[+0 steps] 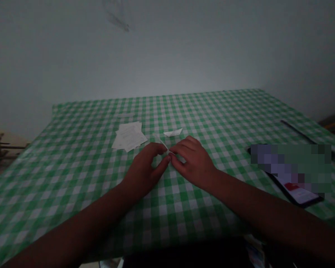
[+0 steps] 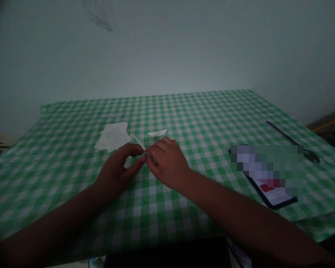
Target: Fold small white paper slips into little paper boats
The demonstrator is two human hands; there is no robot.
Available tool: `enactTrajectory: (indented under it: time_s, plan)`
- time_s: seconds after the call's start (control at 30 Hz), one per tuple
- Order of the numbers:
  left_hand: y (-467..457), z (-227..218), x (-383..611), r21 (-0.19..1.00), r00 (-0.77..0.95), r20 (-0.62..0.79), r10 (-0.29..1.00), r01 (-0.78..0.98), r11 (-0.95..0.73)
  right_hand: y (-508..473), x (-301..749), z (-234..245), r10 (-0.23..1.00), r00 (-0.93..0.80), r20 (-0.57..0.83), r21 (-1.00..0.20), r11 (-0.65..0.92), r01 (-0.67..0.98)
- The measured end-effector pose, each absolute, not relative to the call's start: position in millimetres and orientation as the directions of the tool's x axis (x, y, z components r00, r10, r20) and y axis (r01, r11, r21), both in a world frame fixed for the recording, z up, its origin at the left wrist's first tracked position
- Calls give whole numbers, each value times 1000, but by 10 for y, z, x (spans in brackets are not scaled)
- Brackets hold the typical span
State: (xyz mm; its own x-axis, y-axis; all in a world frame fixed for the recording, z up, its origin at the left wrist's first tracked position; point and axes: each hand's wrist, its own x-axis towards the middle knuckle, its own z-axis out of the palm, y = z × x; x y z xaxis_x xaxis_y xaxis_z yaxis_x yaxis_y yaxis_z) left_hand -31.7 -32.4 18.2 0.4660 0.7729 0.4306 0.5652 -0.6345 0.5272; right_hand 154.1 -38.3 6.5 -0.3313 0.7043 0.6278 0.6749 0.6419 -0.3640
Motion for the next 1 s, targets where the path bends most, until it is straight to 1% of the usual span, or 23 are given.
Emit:
enactTrajectory:
  time_s: [0.1, 0.2, 0.27, 0.33, 0.43, 0.5, 0.57, 0.7, 0.83, 1.0]
  plan:
    - [-277, 142, -343, 634, 439, 377, 815, 519, -573, -401, 1529, 50, 694, -381, 611, -362, 673, 645]
    - [-211, 115, -400, 651, 392, 365, 844, 541, -533, -427, 1540, 63, 681, -414, 604, -333, 687, 645]
    - [-176, 117, -439, 605, 381, 380, 843, 587, -538, -434, 1561, 76, 674, -426, 603, -313, 692, 651]
    - [-157, 141, -467, 523, 382, 419, 824, 640, -563, -426, 1592, 90, 669, -406, 622, -299, 683, 666]
    - [-156, 199, -479, 383, 434, 484, 760, 676, -630, -399, 1637, 108, 663, -296, 687, -291, 625, 724]
    - [-168, 228, -471, 325, 470, 504, 725, 674, -663, -385, 1652, 114, 657, -237, 716, -286, 586, 758]
    - [-187, 238, -458, 298, 497, 516, 697, 659, -690, -378, 1649, 114, 662, -232, 713, -280, 572, 771]
    - [-225, 224, -442, 262, 553, 551, 625, 597, -759, -371, 1617, 103, 691, -277, 667, -281, 578, 766]
    - [-245, 232, -427, 235, 589, 553, 589, 568, -789, -360, 1600, 98, 706, -305, 639, -280, 583, 763]
    - [-252, 241, -390, 173, 611, 537, 582, 596, -784, -388, 1561, 105, 689, -370, 624, -204, 601, 773]
